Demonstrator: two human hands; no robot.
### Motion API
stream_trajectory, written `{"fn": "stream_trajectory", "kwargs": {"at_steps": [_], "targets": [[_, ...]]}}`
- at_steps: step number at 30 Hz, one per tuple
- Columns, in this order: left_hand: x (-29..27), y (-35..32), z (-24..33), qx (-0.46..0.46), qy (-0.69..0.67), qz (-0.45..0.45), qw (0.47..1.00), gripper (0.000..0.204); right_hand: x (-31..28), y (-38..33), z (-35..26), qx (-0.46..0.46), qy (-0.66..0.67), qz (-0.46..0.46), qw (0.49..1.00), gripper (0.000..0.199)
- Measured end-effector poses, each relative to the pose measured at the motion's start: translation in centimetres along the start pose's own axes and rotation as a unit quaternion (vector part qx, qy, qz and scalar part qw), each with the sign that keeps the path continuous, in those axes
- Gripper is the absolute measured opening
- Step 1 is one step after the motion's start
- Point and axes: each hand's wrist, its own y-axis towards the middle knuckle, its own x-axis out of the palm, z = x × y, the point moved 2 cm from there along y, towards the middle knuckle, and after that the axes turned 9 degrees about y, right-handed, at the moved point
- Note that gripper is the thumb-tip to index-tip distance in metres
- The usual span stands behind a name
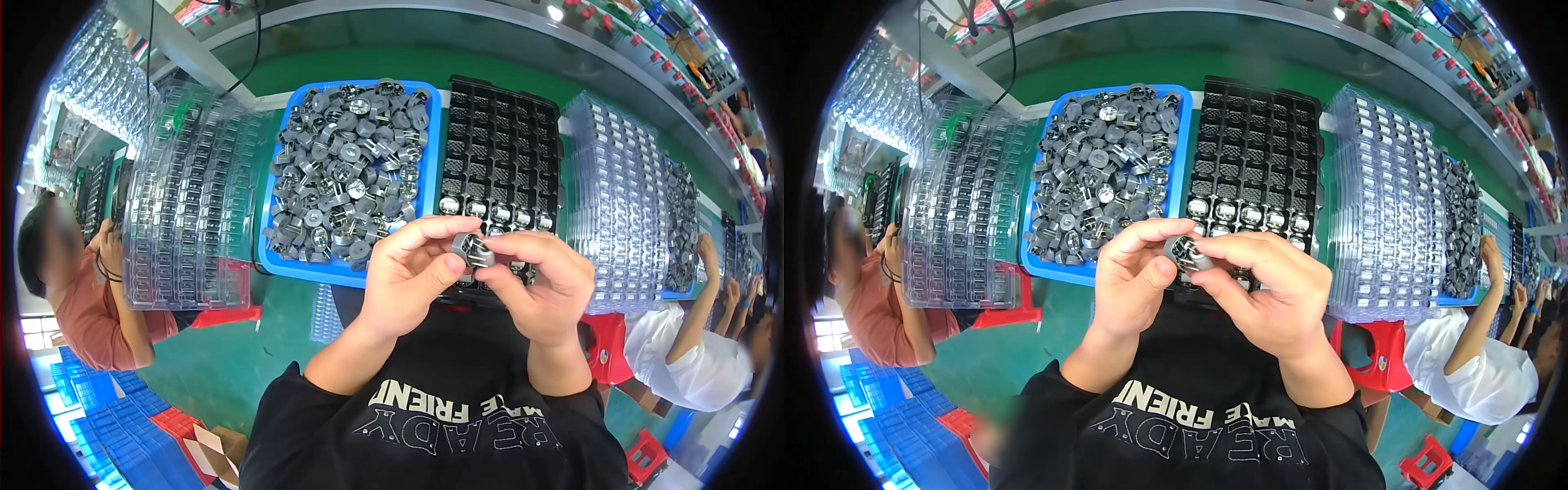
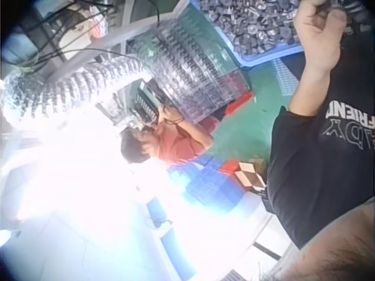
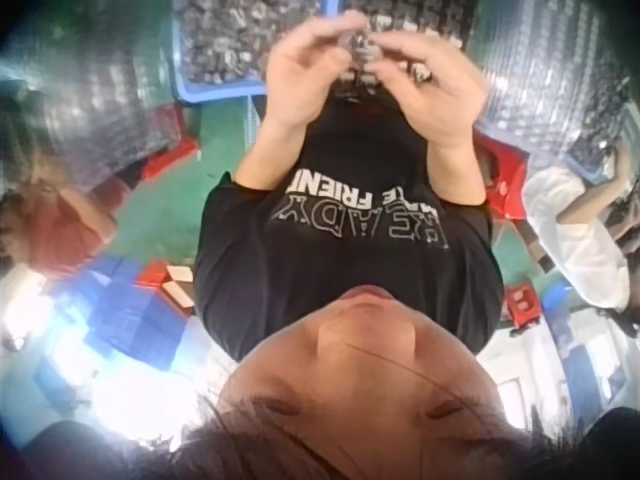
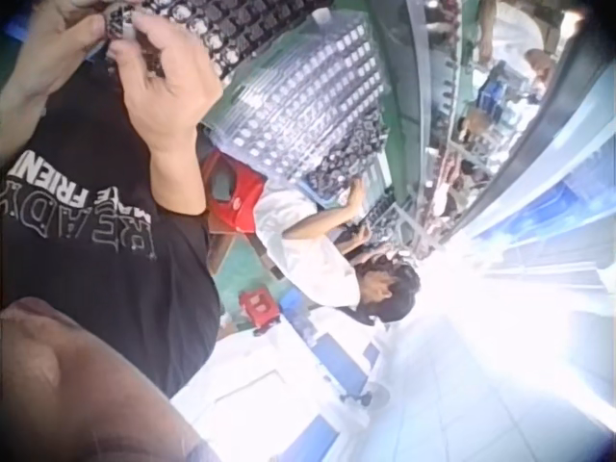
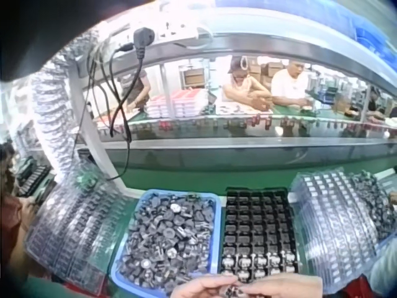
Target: Inspecting small electronic components and placing them into partitioned trays at a factory workstation.
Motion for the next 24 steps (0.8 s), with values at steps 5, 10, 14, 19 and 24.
{"fn": "stream_trajectory", "kwargs": {"at_steps": [5,10,14,19,24], "targets": [[0.2,0.1,0.1,0.034,-0.007,-0.003,0.999,0.037,0.3,0.2,0.2,-0.075,-0.037,-0.009,0.996,0.032],[0.1,-0.1,0.0,0.017,-0.003,0.004,1.000,0.037,0.4,0.3,0.7,-0.090,-0.033,-0.017,0.995,0.035],[-0.1,-0.2,0.0,0.014,-0.005,0.005,1.000,0.037,0.7,0.2,0.3,-0.060,-0.018,-0.002,0.998,0.032],[-0.5,-0.2,-0.1,0.001,0.000,0.007,1.000,0.037,0.9,0.1,0.7,-0.068,-0.019,-0.005,0.997,0.032],[-0.4,-0.4,0.2,0.003,0.003,0.006,1.000,0.034,1.5,-0.8,0.7,-0.029,0.015,0.035,0.999,0.026]]}}
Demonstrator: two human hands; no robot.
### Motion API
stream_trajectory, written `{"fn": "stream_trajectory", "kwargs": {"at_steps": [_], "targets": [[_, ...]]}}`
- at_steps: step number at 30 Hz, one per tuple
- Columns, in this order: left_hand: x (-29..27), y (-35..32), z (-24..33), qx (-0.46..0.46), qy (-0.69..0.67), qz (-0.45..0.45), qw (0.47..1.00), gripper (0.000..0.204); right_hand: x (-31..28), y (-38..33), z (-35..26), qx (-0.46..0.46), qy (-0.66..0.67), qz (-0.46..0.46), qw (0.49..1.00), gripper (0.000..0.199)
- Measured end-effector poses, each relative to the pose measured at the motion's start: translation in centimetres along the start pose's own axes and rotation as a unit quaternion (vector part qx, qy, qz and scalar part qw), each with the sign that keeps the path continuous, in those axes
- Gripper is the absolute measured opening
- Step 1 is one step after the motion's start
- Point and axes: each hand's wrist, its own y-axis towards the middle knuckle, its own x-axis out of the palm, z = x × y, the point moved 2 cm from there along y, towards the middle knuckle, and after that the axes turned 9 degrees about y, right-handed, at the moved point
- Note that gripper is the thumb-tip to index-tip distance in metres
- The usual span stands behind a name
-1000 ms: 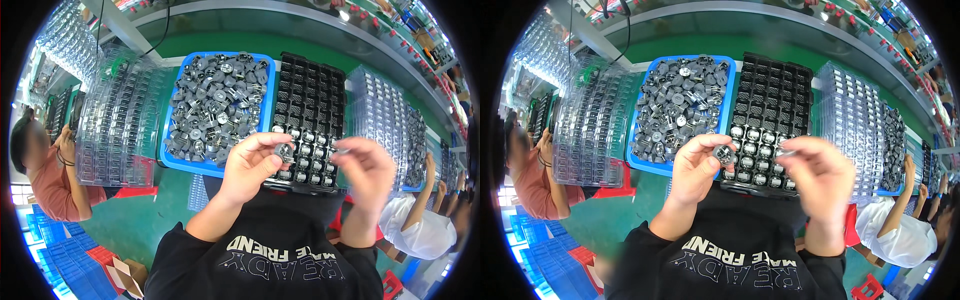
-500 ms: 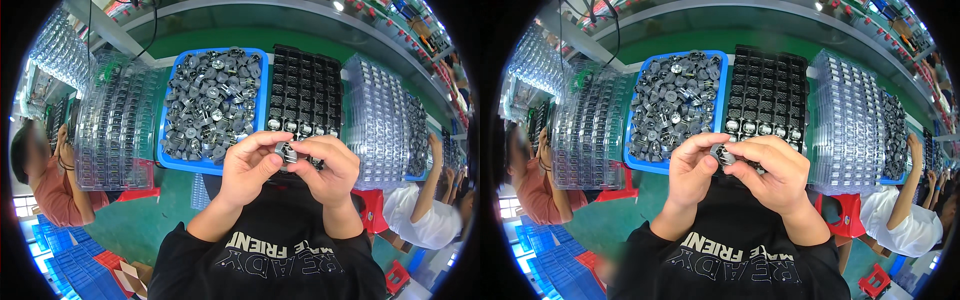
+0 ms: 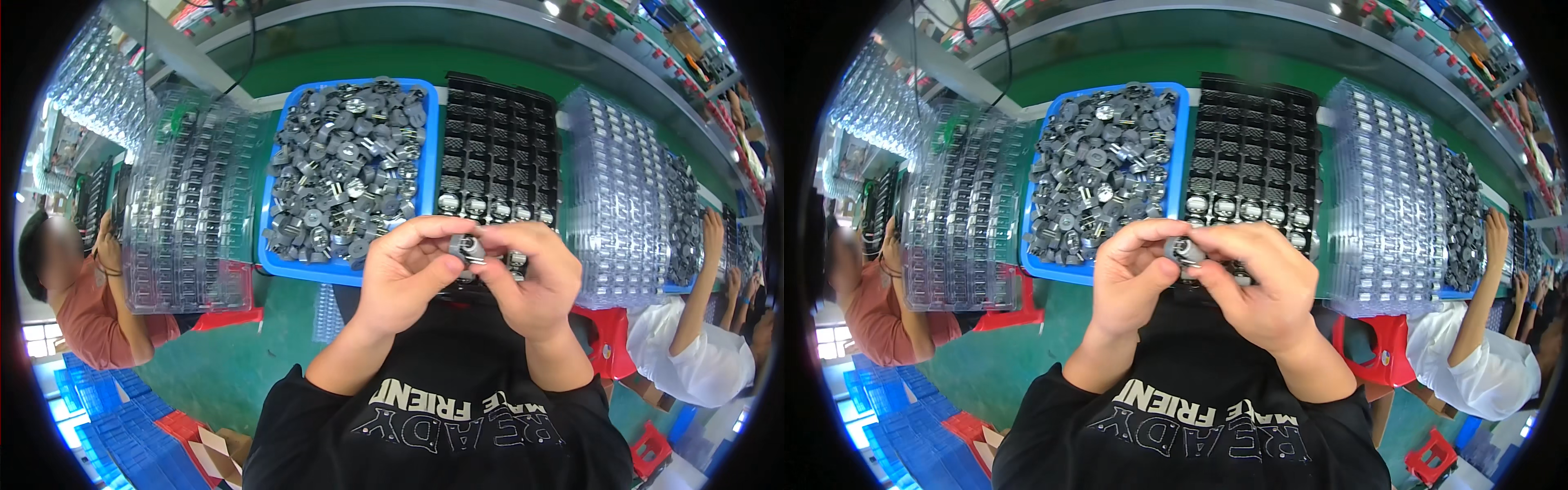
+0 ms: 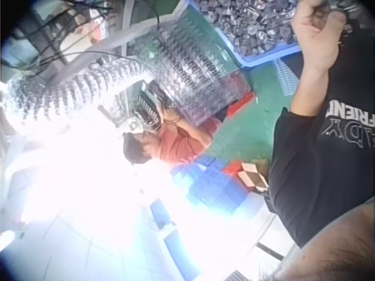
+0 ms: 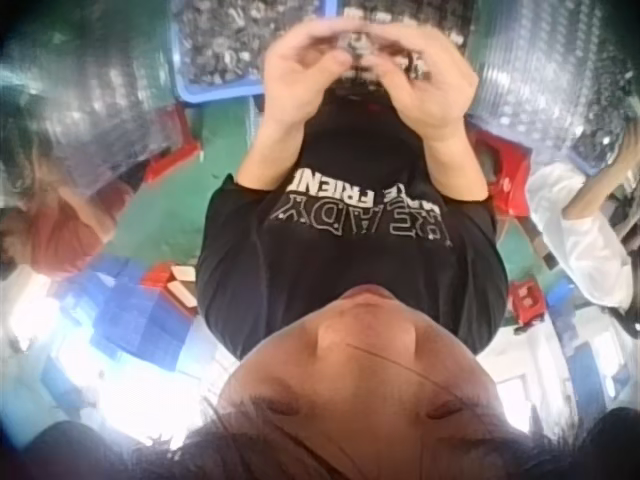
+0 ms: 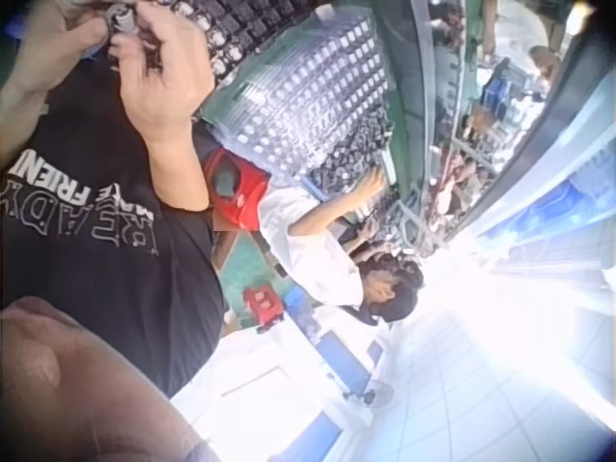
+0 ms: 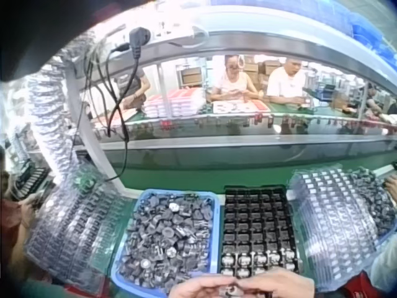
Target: Inspecting small electronic components and placing them into partitioned trays at a factory workstation.
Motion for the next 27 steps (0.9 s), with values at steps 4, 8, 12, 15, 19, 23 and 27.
{"fn": "stream_trajectory", "kwargs": {"at_steps": [4,8,12,15,19,23,27], "targets": [[0.3,0.0,-0.9,-0.029,0.056,0.013,0.998,0.034,-0.9,-0.2,0.8,0.020,-0.033,-0.016,0.999,0.019],[-0.4,1.4,1.8,-0.063,0.388,-0.035,0.919,0.033,-2.3,0.3,1.4,0.069,-0.077,-0.058,0.993,0.012],[-6.1,6.2,5.6,0.119,0.799,0.052,0.587,0.039,-7.5,2.0,1.2,0.096,-0.272,0.093,0.953,0.010],[-9.3,7.8,6.9,0.035,0.853,0.028,0.520,0.035,-9.1,3.3,1.3,0.126,-0.347,0.003,0.929,0.011],[-9.5,9.0,6.6,0.038,0.868,-0.044,0.493,0.027,-9.7,3.8,5.1,0.065,-0.455,-0.140,0.877,0.009],[-8.8,9.5,6.6,0.004,0.861,-0.077,0.503,0.026,-10.2,3.1,7.9,0.042,-0.516,-0.209,0.830,0.005],[-8.4,9.0,7.2,-0.002,0.853,-0.087,0.515,0.026,-9.4,3.5,7.8,0.047,-0.526,-0.250,0.812,0.010]]}}
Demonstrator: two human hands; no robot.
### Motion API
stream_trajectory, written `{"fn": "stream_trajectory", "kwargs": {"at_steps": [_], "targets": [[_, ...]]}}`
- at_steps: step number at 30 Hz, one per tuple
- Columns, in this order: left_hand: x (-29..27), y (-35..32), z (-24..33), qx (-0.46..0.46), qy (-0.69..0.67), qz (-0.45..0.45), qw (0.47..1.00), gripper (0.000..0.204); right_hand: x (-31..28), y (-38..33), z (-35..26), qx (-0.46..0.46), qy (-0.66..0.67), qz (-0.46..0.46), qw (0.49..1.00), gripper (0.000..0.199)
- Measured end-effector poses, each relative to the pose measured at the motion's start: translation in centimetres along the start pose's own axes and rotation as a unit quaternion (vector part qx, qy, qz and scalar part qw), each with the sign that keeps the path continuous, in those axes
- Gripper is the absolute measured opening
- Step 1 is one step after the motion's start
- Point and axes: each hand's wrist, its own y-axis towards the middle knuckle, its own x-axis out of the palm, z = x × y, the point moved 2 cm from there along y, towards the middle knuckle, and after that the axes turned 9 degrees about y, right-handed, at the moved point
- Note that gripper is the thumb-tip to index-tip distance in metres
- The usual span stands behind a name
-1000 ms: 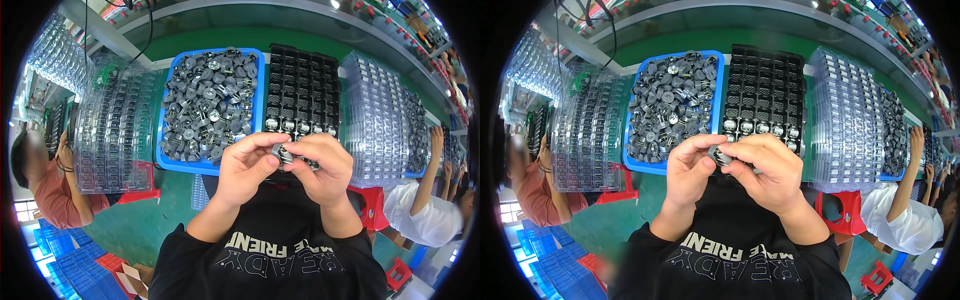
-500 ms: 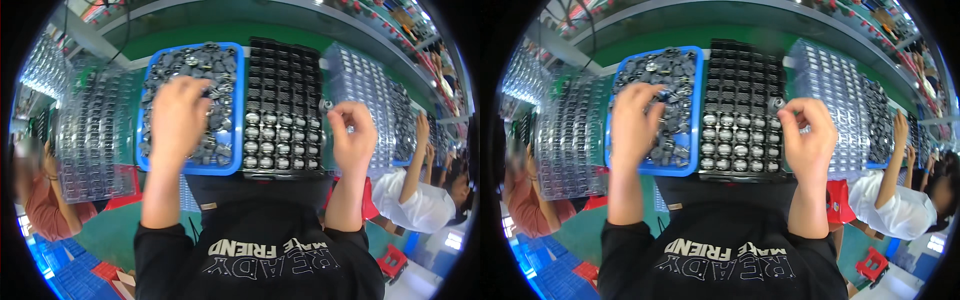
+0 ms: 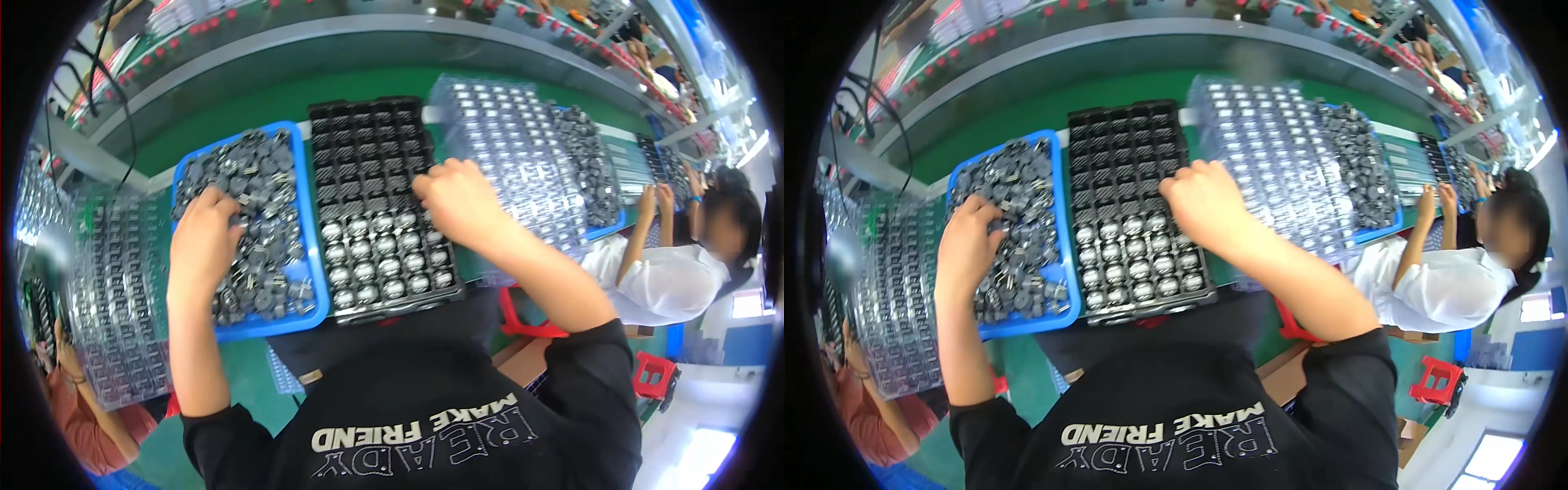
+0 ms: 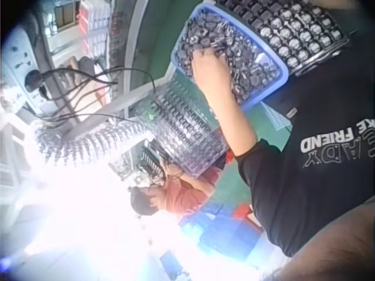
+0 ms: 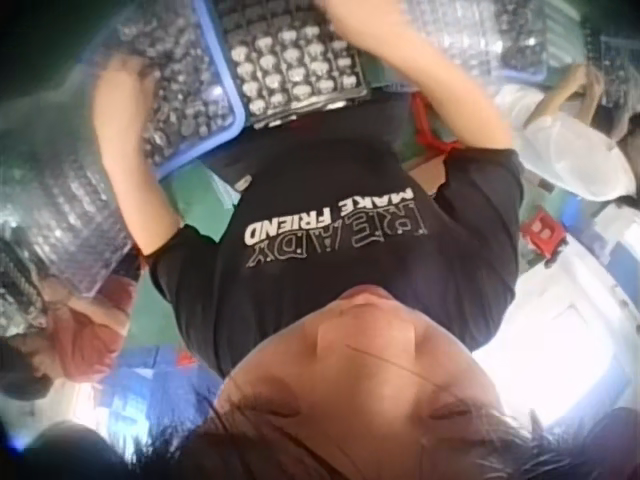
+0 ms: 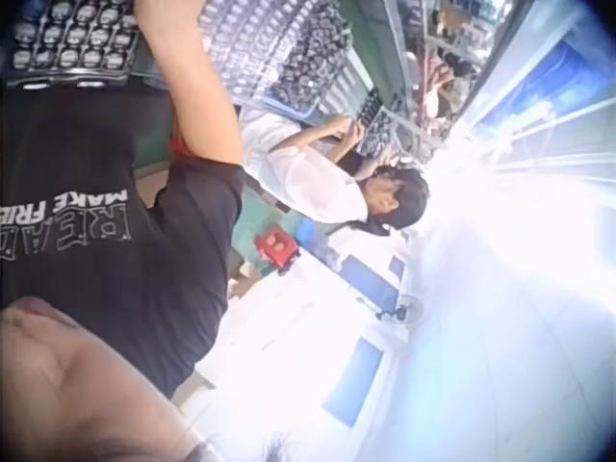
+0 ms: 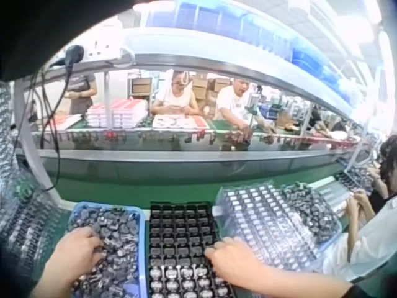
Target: Inspecting small electronic components and placing them into partitioned trays at a factory workstation.
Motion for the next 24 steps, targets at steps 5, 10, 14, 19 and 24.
{"fn": "stream_trajectory", "kwargs": {"at_steps": [5,10,14,19,24], "targets": [[-0.4,-0.5,-1.1,0.033,0.000,0.044,0.998,0.024,-5.0,0.2,4.9,0.117,0.192,0.120,0.967,0.025],[0.1,-1.7,-1.8,-0.031,-0.147,0.076,0.986,0.029,-5.9,-3.9,18.7,0.379,0.082,0.195,0.901,0.036],[0.9,-2.6,-2.1,-0.114,-0.274,0.121,0.947,0.032,-5.0,-4.3,21.4,0.374,0.108,0.161,0.907,0.033],[2.5,-3.6,-1.2,-0.132,-0.600,0.155,0.774,0.030,-5.4,-6.0,23.2,0.328,0.147,0.159,0.920,0.020],[2.4,-4.9,1.0,-0.091,-0.845,0.111,0.515,0.039,-4.9,-6.4,24.2,0.320,0.268,0.114,0.902,0.014]]}}
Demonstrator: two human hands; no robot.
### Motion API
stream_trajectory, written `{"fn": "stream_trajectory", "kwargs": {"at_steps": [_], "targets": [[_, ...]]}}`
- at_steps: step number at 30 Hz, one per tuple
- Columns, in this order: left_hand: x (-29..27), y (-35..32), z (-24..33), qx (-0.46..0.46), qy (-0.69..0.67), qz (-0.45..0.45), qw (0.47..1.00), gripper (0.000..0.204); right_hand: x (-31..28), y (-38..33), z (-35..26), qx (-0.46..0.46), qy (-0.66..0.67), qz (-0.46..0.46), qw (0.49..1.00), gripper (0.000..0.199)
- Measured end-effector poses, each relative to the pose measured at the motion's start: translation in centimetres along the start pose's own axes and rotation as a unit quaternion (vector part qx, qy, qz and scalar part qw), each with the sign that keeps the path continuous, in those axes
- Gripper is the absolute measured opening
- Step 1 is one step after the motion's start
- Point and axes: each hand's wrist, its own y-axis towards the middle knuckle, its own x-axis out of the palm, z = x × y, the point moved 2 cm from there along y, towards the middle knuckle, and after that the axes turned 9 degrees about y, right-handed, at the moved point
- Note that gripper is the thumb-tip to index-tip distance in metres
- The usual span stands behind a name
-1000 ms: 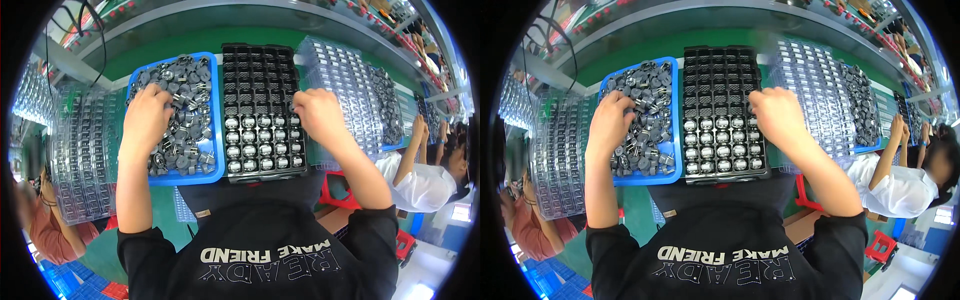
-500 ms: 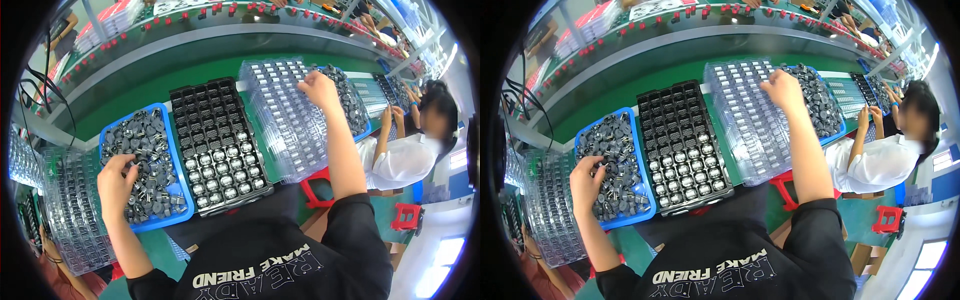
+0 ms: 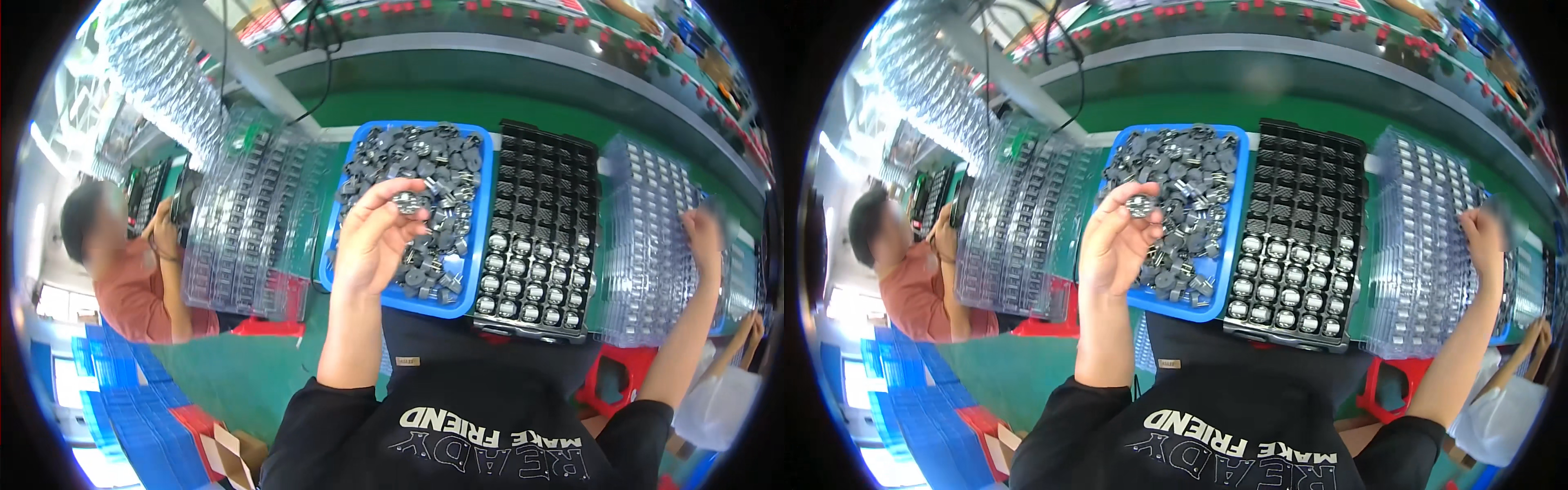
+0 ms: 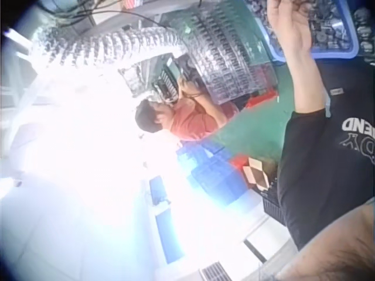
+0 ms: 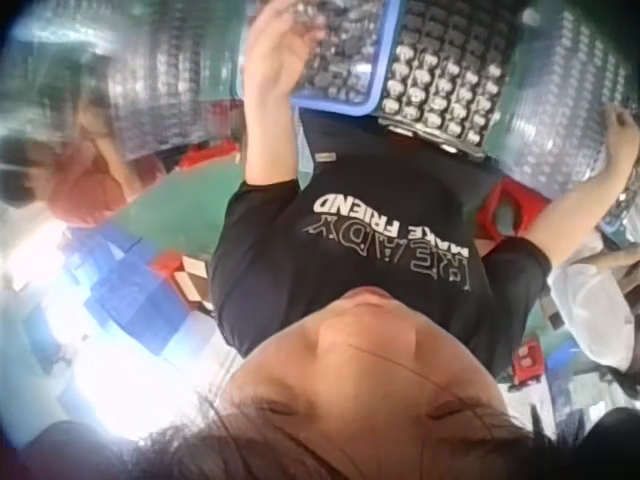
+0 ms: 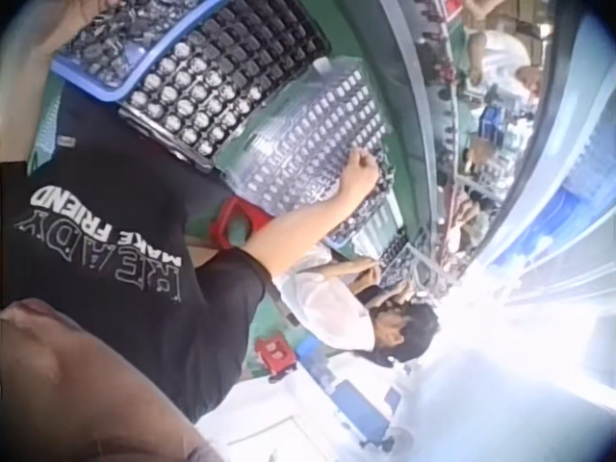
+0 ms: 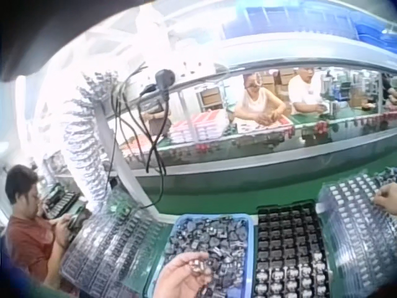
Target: Inspecting small electronic components and placing them into partitioned trays at a factory workstation.
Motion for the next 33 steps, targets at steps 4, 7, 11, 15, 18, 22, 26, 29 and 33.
{"fn": "stream_trajectory", "kwargs": {"at_steps": [4,7,11,15,18,22,26,29,33], "targets": [[1.7,-1.0,0.0,-0.002,-0.081,-0.044,0.996,0.041,0.0,0.0,1.1,-0.021,0.031,-0.014,0.999,0.010],[1.9,-1.7,-0.4,-0.005,-0.066,-0.047,0.997,0.043,-0.9,0.7,2.6,-0.078,0.016,-0.024,0.997,0.011],[3.3,-2.6,-1.0,-0.006,-0.047,-0.064,0.997,0.044,0.8,-1.1,-5.0,-0.001,0.037,0.000,0.999,0.016],[5.6,-2.8,-2.9,0.005,-0.034,-0.086,0.996,0.043,3.3,-8.4,-14.1,-0.149,0.264,0.113,0.946,0.023],[6.3,-3.6,-3.7,0.015,-0.007,-0.072,0.997,0.041,9.2,-14.0,-19.8,-0.256,0.356,0.033,0.898,0.020],[7.7,-4.0,-3.9,0.003,0.009,-0.067,0.998,0.045,14.9,-18.8,-24.3,-0.260,0.402,-0.066,0.876,0.027],[7.5,-4.3,-3.7,0.004,0.014,-0.097,0.995,0.040,17.8,-19.7,-25.8,-0.294,0.357,-0.059,0.885,0.029],[7.5,-4.5,-3.8,0.050,0.010,-0.103,0.993,0.034,18.5,-19.6,-26.6,-0.372,0.313,-0.048,0.872,0.029],[7.2,-4.7,-3.5,0.058,0.002,-0.097,0.994,0.033,18.9,-19.5,-26.8,-0.371,0.328,-0.070,0.866,0.030]]}}
